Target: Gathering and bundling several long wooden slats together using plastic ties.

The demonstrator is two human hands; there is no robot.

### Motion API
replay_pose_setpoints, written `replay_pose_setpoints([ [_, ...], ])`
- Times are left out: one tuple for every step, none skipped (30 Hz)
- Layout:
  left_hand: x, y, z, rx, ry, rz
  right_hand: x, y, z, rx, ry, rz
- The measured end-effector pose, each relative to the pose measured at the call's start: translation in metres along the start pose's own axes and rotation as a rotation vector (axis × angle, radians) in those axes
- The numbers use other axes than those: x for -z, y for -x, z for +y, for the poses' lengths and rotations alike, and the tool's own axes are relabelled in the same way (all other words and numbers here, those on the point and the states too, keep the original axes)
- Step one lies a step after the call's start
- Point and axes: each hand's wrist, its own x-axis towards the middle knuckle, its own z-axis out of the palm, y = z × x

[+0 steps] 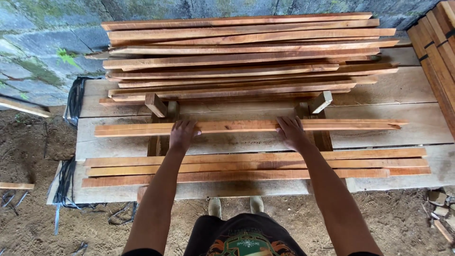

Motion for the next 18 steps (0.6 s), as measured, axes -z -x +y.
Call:
replay_pose_setpoints([
  [0.001, -0.002, 0.0, 0.003, 0.006, -0.004, 0.0, -0.001, 0.0, -0.001, 0.002, -0.007],
  [0.002, -0.003, 0.001, -0.03, -0.086, -0.004, 0.0, -0.001, 0.0, 0.009, 0.01, -0.001],
  [0.004, -0.009, -0.001, -0.063, -0.181, 0.001, 0.001, -0.007, 0.001, 0.023, 0.019, 0.013],
  [0.001, -0.009, 0.001, -0.059, -0.18, 0.004, -0.002, -0.006, 0.002, 0.025, 0.022, 0.013],
  [-0.001, -0.009, 0.002, -0.072, -0.183, 0.04, -0.005, -0.005, 0.002, 0.003, 0.028, 0.02],
  [-0.004, -0.01, 0.003, -0.085, -0.185, 0.077, -0.008, -0.005, 0.002, -0.019, 0.034, 0.028],
  [0.007, -0.009, 0.009, -0.081, -0.182, 0.076, -0.008, -0.004, 0.001, -0.018, 0.036, 0.024],
  [0.016, -0.009, 0.016, -0.092, -0.244, 0.13, -0.009, -0.003, 0.0, -0.033, 0.069, 0.043],
  [0.027, -0.01, 0.02, -0.106, -0.306, 0.185, -0.009, -0.002, -0.002, -0.049, 0.102, 0.063],
  [0.034, -0.004, 0.021, -0.105, -0.304, 0.184, -0.011, 0.002, -0.004, -0.049, 0.102, 0.061],
  [0.04, 0.0, 0.024, -0.123, -0.298, 0.172, -0.011, 0.008, -0.005, -0.018, 0.108, 0.176],
  [0.047, 0.003, 0.027, -0.14, -0.293, 0.16, -0.011, 0.013, -0.005, 0.013, 0.115, 0.291],
  [0.042, 0.008, 0.026, -0.138, -0.291, 0.158, -0.008, 0.017, -0.009, 0.014, 0.115, 0.287],
  [0.038, 0.013, 0.026, -0.153, -0.238, 0.156, -0.006, 0.021, -0.014, 0.038, 0.19, 0.41],
  [0.035, 0.017, 0.022, -0.167, -0.189, 0.157, -0.003, 0.022, -0.02, 0.064, 0.262, 0.537],
  [0.047, 0.021, 0.027, -0.163, -0.192, 0.157, 0.001, 0.026, -0.028, 0.069, 0.261, 0.537],
  [0.058, 0.023, 0.033, -0.155, -0.137, 0.17, 0.007, 0.029, -0.035, 0.072, 0.231, 0.606],
  [0.07, 0.025, 0.039, -0.147, -0.081, 0.183, 0.012, 0.032, -0.042, 0.075, 0.2, 0.675],
])
